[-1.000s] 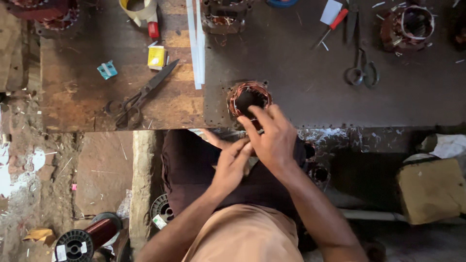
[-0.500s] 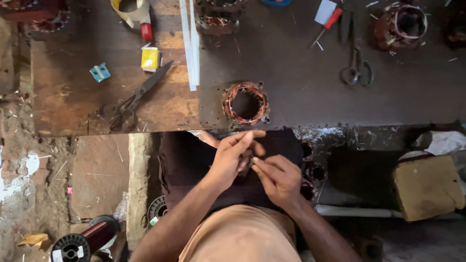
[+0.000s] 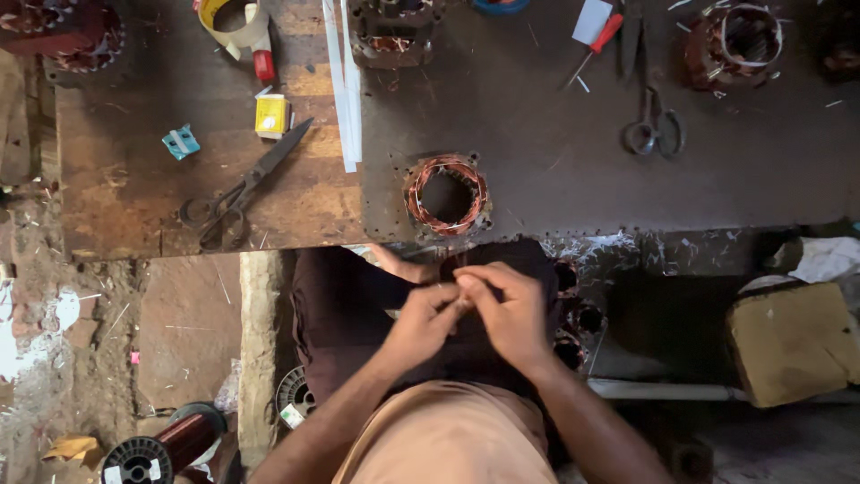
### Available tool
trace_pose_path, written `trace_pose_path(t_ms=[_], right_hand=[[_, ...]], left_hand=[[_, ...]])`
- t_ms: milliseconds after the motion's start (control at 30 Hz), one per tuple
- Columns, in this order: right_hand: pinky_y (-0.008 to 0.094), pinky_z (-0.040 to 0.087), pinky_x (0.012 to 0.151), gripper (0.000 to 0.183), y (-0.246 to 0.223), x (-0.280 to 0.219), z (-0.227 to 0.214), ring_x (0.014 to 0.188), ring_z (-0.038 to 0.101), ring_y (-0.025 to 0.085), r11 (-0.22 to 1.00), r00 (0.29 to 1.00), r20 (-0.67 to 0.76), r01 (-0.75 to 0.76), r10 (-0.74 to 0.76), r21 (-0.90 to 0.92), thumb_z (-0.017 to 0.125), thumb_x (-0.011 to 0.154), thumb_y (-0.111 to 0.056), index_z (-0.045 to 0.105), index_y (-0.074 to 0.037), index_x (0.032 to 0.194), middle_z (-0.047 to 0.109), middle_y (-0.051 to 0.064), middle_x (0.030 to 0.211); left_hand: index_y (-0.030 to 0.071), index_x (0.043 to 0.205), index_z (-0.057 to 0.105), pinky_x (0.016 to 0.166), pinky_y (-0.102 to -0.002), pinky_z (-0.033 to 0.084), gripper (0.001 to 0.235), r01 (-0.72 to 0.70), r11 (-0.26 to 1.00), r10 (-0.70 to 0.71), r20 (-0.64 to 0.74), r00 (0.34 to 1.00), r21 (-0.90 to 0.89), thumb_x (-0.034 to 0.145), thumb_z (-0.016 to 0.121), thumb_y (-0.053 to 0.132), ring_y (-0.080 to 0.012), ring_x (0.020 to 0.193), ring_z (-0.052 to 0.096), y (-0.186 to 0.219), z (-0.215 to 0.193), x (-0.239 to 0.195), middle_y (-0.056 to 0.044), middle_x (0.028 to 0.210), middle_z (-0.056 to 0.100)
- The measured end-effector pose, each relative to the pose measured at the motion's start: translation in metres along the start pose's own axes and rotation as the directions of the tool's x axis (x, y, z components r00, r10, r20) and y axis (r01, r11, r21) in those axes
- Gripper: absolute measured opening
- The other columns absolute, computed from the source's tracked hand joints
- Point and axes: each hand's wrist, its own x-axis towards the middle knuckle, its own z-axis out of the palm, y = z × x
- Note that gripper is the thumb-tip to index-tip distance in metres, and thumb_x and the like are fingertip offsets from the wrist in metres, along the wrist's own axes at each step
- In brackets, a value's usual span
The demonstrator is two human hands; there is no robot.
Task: The person winds copper wire around the core of an electric motor and uses white paper strips to insulate the coils.
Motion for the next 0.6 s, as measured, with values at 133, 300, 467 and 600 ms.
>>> trace_pose_path(t_ms=[133,300,467,600], right_hand=[[0.030,0.056,0.072,0.011,-0.006,-0.009,-0.022,0.078,0.070,0.017,0.980,0.989,-0.101,0.084,-0.104,-0.181,0.070,0.093,-0.004,0.077,0.002,0.099,0.075,0.009,0.087],[0.034,0.055,0.073,0.008,0.011,-0.026,-0.002,0.079,0.069,0.025,0.905,0.950,0.093,0.313,-0.299,-0.287,0.077,0.087,-0.004,0.075,0.003,0.091,0.072,0.012,0.084],[0.035,0.057,0.080,0.011,0.013,-0.018,-0.020,0.089,0.072,0.027,0.950,0.978,-0.006,0.200,-0.207,-0.239,0.072,0.091,-0.004,0.074,0.003,0.101,0.075,0.014,0.097],[0.039,0.056,0.084,0.023,0.000,-0.003,-0.008,0.095,0.071,0.031,0.942,0.978,-0.003,0.199,-0.207,-0.270,0.068,0.093,-0.004,0.073,0.005,0.114,0.075,0.016,0.102]], left_hand=[[0.002,0.130,0.065,0.052,-0.019,0.045,0.038,0.055,0.950,-0.051,0.023,0.998,-0.306,0.105,0.049,0.025,-0.0043,0.055,0.051,0.045,-0.028,0.019,0.001,0.105,0.077],[-0.003,0.125,0.069,0.047,-0.018,0.037,0.038,0.154,0.905,-0.143,0.056,0.988,-0.397,0.106,0.051,0.024,-0.0024,0.051,0.046,0.053,-0.024,0.026,0.000,0.089,0.074],[-0.005,0.108,0.074,0.053,-0.021,0.039,0.028,0.076,0.977,-0.078,-0.004,0.997,-0.201,0.109,0.058,0.019,-0.0049,0.059,0.048,0.012,0.003,0.012,0.000,0.073,0.059],[-0.003,0.109,0.072,0.067,-0.029,0.052,0.021,-0.079,0.995,0.084,-0.080,0.993,0.066,0.103,0.060,0.013,-0.0079,0.071,0.058,-0.012,0.021,-0.002,-0.005,0.077,0.066]])
